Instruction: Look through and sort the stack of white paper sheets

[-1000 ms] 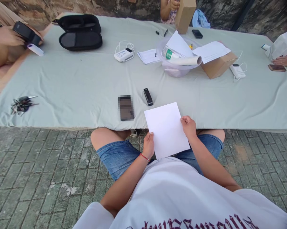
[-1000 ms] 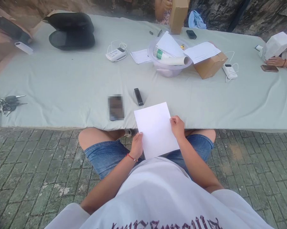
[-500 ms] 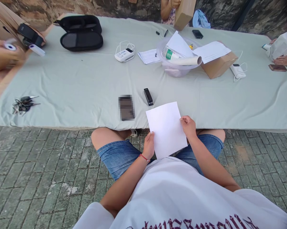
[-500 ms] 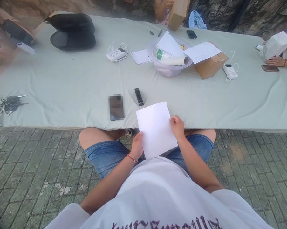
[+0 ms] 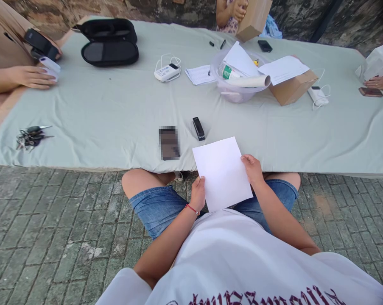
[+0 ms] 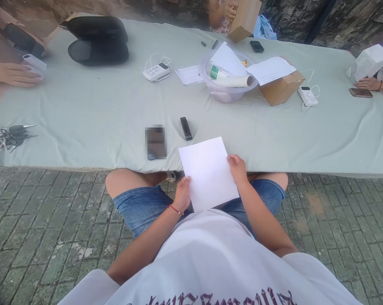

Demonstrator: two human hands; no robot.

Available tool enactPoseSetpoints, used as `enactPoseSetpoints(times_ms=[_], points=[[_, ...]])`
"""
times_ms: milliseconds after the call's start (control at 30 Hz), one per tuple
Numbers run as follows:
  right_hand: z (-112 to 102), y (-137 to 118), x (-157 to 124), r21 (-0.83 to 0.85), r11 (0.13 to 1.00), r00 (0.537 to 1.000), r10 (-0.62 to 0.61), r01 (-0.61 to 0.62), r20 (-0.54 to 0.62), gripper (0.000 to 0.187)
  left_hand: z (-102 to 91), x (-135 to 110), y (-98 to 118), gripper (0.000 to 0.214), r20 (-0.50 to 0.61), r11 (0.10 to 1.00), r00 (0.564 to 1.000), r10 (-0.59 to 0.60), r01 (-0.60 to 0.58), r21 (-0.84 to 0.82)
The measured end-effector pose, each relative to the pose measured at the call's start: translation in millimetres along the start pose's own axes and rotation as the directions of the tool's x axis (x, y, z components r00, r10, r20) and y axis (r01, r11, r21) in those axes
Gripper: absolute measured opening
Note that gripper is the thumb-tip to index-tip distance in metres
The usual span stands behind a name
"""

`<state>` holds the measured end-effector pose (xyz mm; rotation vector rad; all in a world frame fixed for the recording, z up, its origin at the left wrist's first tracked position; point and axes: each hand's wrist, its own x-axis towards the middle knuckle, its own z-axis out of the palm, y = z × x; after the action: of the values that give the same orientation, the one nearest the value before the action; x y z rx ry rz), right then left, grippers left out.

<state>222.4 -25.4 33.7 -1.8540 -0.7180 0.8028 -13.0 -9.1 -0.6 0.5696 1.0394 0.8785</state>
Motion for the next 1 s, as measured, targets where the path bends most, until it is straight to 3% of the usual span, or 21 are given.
enactPoseSetpoints(times_ms=[300,567,800,1000], points=[[-5,-7,-2,-0.007,0.995,0.97,0.103,-0.104,0.222,0.036,-1.7,-1,2,0.038,0.01,0.991,0.995,-0.102,0.102,-0.09],[-9,-8,-2,-0.194,0.981,0.977,0.066,-0.027,0.2,0.034,-1.2,0,0,0.036,-0.059,0.992,0.993,-0.104,0.099,-0.08],[-7,-7,8,-0.043,0.997,0.977,0.067,-0.06,0.201,0.038,1.2,-2,2,0.036,-0.016,0.997,0.999,-0.052,0.051,-0.058],[-9,-9,23,-0.11,0.993,0.985,0.066,-0.048,0.159,0.032,2.5,-4,3,0.035,-0.046,0.998,0.998,-0.044,0.042,-0.045]])
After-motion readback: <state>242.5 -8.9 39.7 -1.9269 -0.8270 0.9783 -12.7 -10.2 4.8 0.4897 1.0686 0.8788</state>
